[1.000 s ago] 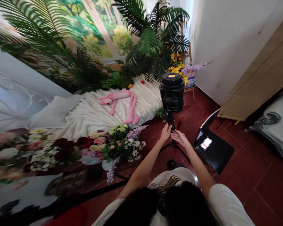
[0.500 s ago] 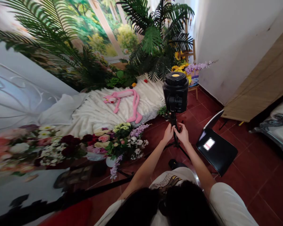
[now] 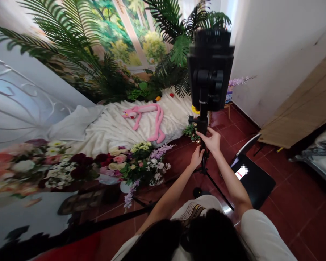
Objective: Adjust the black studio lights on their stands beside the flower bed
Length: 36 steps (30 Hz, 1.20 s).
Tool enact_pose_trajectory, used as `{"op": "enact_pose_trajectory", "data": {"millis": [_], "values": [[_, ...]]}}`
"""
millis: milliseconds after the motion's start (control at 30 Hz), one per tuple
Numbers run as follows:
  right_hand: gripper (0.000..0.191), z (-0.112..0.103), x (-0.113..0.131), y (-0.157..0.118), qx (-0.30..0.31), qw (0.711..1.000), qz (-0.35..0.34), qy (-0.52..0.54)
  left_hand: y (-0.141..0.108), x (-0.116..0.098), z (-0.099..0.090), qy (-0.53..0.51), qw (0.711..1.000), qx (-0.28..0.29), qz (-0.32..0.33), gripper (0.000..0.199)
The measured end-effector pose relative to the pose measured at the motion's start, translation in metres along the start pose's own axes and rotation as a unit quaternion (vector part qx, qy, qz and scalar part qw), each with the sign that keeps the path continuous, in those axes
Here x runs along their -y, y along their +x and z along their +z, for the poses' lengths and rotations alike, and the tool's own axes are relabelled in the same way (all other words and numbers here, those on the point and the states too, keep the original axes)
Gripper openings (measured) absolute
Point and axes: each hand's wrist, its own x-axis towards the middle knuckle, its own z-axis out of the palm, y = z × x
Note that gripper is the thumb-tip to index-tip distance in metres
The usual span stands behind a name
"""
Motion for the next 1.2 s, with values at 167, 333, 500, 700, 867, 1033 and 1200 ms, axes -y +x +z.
{"op": "enact_pose_trajectory", "data": {"millis": [167, 333, 500, 700, 867, 1033, 1200], "values": [[0.039, -0.001, 0.026, 0.01, -0.01, 1.0, -0.024, -0.009, 0.001, 0.001, 0.002, 0.019, 1.0, -0.01, -0.012, 0.04], [0.04, -0.005, 0.011, -0.009, -0.013, 0.999, -0.01, 0.039, -0.001, 0.002, 0.002, 0.002, 1.0, 0.0, -0.007, 0.041], [0.034, -0.019, -0.027, -0.039, 0.013, 0.997, 0.046, 0.064, -0.002, 0.001, 0.0, 0.001, 1.0, 0.002, -0.003, 0.04], [0.036, -0.028, -0.087, -0.085, 0.046, 0.986, 0.16, 0.008, -0.002, 0.0, -0.001, -0.001, 1.0, 0.007, 0.015, 0.038], [0.027, -0.024, -0.116, -0.099, 0.002, 0.98, 0.197, -0.037, -0.001, 0.0, -0.001, -0.001, 1.0, 0.003, 0.016, 0.04], [0.004, -0.007, -0.132, -0.095, -0.041, 0.904, 0.373, 0.207, -0.001, 0.001, 0.0, 0.007, 1.0, 0.002, 0.012, 0.04], [0.024, 0.003, -0.138, -0.086, -0.067, 0.736, 0.519, 0.429, -0.001, 0.002, 0.001, 0.007, 1.0, 0.0, 0.006, 0.041]]}}
